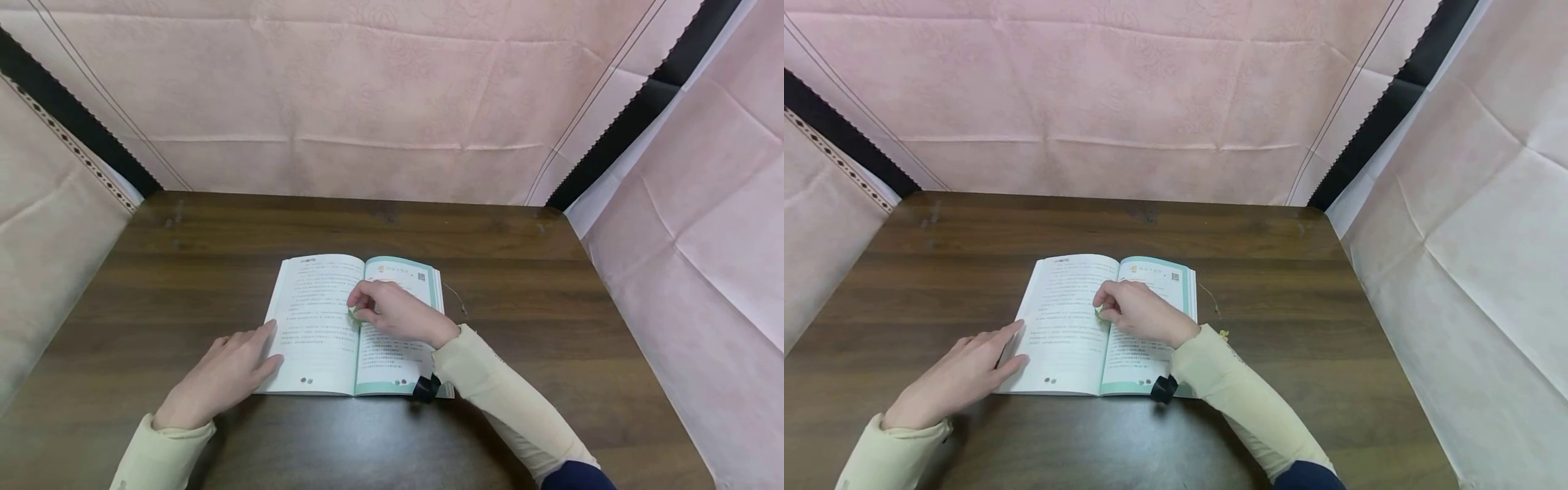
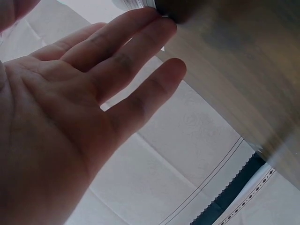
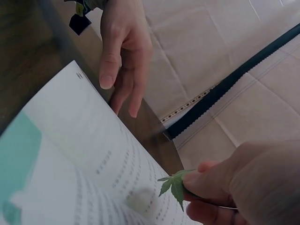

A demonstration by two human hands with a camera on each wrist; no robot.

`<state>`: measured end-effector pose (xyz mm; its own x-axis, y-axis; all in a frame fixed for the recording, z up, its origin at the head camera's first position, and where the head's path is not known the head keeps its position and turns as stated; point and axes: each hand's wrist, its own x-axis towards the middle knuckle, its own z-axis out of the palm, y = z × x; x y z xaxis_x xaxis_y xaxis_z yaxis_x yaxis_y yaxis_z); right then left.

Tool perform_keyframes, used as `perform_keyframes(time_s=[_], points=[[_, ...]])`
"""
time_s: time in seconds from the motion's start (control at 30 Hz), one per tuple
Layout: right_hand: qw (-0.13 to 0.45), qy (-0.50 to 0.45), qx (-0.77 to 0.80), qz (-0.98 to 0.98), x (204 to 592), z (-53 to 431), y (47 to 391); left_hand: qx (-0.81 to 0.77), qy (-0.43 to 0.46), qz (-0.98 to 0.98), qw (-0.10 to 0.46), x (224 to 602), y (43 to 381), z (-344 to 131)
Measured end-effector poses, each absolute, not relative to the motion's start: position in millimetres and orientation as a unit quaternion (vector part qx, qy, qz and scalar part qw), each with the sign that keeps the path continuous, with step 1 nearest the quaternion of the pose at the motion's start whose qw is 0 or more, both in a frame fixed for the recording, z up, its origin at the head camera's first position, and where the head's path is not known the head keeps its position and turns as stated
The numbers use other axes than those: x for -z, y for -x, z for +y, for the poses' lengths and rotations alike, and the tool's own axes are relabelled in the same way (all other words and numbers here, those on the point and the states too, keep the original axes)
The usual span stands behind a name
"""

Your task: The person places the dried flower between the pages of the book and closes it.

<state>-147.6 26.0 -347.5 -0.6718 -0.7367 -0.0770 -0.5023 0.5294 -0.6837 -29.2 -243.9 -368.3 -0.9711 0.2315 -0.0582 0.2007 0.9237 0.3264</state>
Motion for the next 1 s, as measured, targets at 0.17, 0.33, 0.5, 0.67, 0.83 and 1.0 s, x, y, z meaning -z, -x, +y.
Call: perform_keyframes(time_s=[0.17, 0.33, 0.5, 0.67, 0.83, 1.0], points=[[0.191, 0.365, 0.325, 0.851, 345, 17, 147, -0.153, -0.105, 0.981, 0.056, 367, 31, -243], [0.199, 0.368, 0.325, 0.849, 345, 8, 145, -0.151, -0.097, 0.981, 0.071, 366, 33, -243], [0.199, 0.378, 0.318, 0.846, 344, -2, 142, -0.156, -0.091, 0.980, 0.080, 367, 33, -243], [0.205, 0.387, 0.324, 0.839, 344, -9, 138, -0.159, -0.096, 0.980, 0.074, 369, 31, -243], [0.204, 0.404, 0.323, 0.831, 344, -15, 137, -0.154, -0.101, 0.981, 0.059, 369, 29, -243], [0.204, 0.423, 0.311, 0.827, 346, -21, 135, -0.151, -0.101, 0.982, 0.057, 370, 29, -243]])
